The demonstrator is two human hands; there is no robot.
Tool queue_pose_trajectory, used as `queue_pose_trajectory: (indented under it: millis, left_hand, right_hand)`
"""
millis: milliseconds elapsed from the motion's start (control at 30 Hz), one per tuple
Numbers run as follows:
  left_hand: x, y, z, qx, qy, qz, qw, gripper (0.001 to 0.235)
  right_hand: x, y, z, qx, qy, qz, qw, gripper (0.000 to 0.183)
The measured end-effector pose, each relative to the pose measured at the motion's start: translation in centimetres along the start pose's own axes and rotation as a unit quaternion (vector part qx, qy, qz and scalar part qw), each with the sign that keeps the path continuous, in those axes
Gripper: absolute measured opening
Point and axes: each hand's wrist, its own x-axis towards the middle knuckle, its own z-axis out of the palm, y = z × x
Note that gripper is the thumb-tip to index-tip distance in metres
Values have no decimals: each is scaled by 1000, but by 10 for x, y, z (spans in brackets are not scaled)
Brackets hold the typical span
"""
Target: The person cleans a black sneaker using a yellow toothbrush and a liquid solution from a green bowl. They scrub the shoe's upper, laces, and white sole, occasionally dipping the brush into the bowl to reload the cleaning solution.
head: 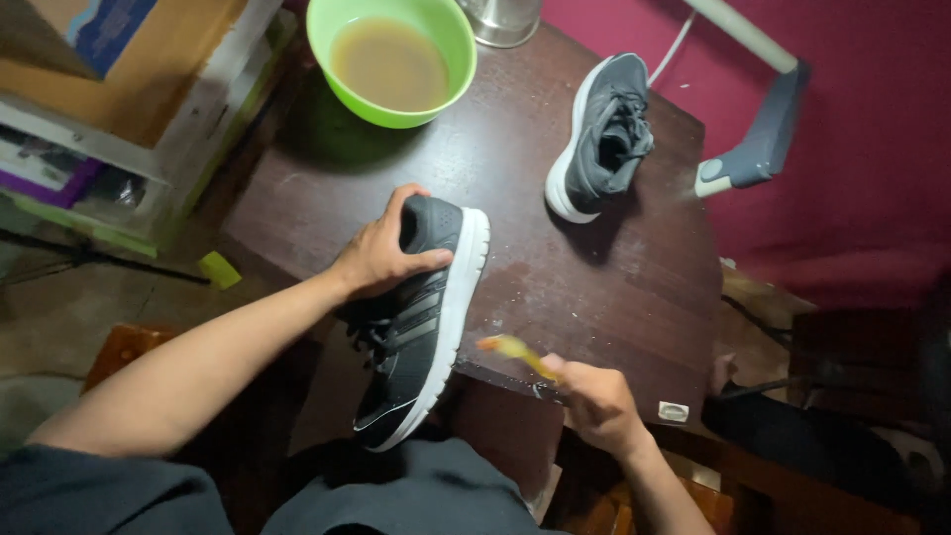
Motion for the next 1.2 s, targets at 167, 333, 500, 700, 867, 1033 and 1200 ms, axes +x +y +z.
queue_pose_trajectory:
  millis: [167, 333, 500, 700, 867, 1033, 1200]
  left_hand:
    - [1, -6, -4, -6, -25, 10, 1000, 88]
    - [-3, 0, -11, -18, -57, 11, 998, 86]
    - [-6, 11, -16, -13, -80, 4, 997, 84]
    - [0, 8, -14, 13, -93, 7, 996, 86]
    - [-4, 13, -17, 14, -100, -2, 995, 85]
    - [-2, 9, -13, 20, -98, 10, 995, 86]
    - [5, 0, -6, 56, -73, 54, 994, 78]
  right_hand:
    - [79, 1, -7, -106, -16, -50, 993, 45]
    - [105, -19, -17, -133, 20, -47, 990, 48]
    - [87, 14, -11, -129, 1, -29, 991, 49]
    - [95, 9, -26, -89, 22, 34, 995, 45]
    - [102, -43, -20, -90, -38, -34, 995, 46]
    - [100, -11, -28, -202, 6, -9, 979, 54]
    - [82, -50, -10, -164, -109, -53, 979, 86]
